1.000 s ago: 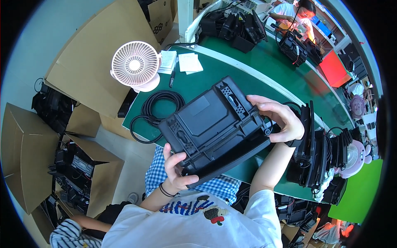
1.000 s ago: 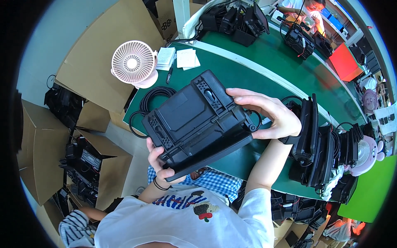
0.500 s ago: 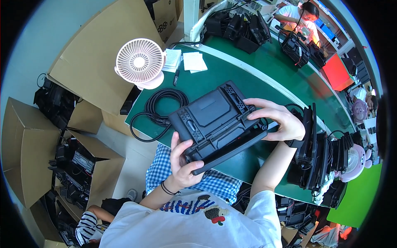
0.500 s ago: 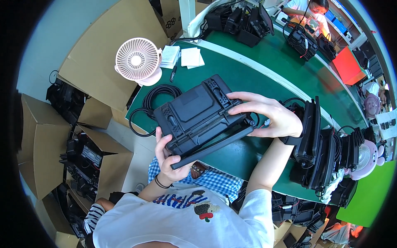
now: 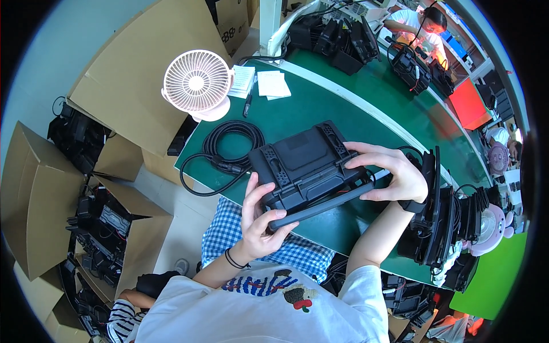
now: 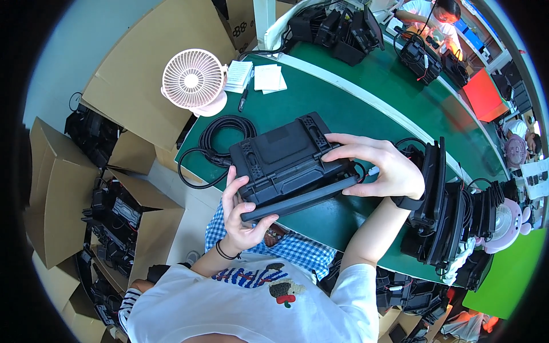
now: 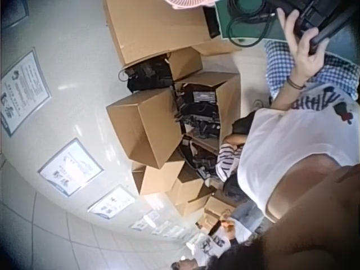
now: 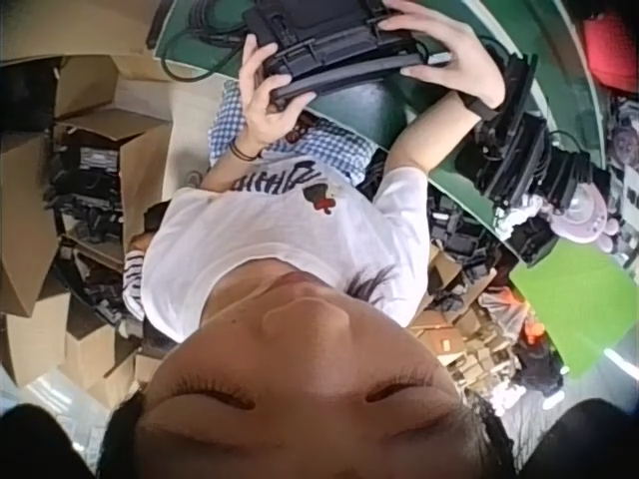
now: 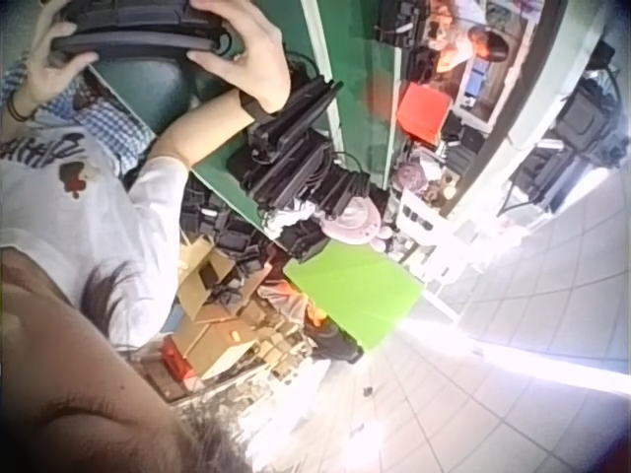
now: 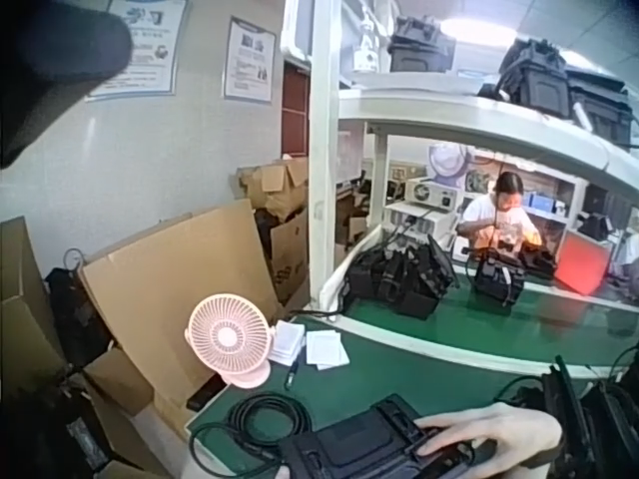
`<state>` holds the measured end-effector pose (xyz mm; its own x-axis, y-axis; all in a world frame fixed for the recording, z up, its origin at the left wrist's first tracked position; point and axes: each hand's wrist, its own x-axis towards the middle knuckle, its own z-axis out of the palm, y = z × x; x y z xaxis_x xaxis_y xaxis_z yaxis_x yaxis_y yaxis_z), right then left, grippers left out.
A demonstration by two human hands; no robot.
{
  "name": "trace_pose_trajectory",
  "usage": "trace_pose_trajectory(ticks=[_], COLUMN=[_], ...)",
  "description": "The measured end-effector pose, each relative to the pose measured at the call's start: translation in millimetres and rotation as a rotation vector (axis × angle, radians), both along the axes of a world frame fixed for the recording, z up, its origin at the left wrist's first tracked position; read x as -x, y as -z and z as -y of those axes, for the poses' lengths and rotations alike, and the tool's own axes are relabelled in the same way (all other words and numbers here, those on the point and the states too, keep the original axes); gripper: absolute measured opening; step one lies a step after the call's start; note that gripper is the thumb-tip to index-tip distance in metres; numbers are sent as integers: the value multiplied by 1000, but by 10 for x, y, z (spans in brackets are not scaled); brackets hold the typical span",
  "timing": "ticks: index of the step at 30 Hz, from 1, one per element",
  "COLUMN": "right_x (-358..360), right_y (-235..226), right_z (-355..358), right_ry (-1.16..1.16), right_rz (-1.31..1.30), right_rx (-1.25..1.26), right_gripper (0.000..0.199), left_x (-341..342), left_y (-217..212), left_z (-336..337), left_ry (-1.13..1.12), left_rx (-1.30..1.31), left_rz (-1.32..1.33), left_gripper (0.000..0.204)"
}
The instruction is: Assembling and inspecting electronic housings and organizing cables at a workshop bench.
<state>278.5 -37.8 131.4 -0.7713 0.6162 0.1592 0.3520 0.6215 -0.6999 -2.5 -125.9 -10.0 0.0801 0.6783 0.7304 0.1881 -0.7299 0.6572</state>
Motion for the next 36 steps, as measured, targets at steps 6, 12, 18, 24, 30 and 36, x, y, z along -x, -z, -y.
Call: trace_pose_trajectory(ticks=[6,12,18,24,30,36], right_x=[-30,137,298,759,1092,1204], right_y=[-26,8,71,372,336,375], right_z=[15,140,138,-228,-45,22], right_ry=[58,327,722,979,331,249], right_rz=[18,67,179,25,-35,22], right_rx=[73,106,-190,-668,-561,-520], right_gripper=[62,49,32,14,23,30], left_x=[46,58,319,824,888,883], left_y=[-93,-142,-247,-143,7,78], left_z=[-27,-155,-388,-545,-509,-424], left_ry=[35,157,-79,-448,-527,-627], left_rx=[53,500,380,346,205,188], left_rz=[14,188,97,-710,-831,-335], left_gripper=[65,84,45,33,29,22])
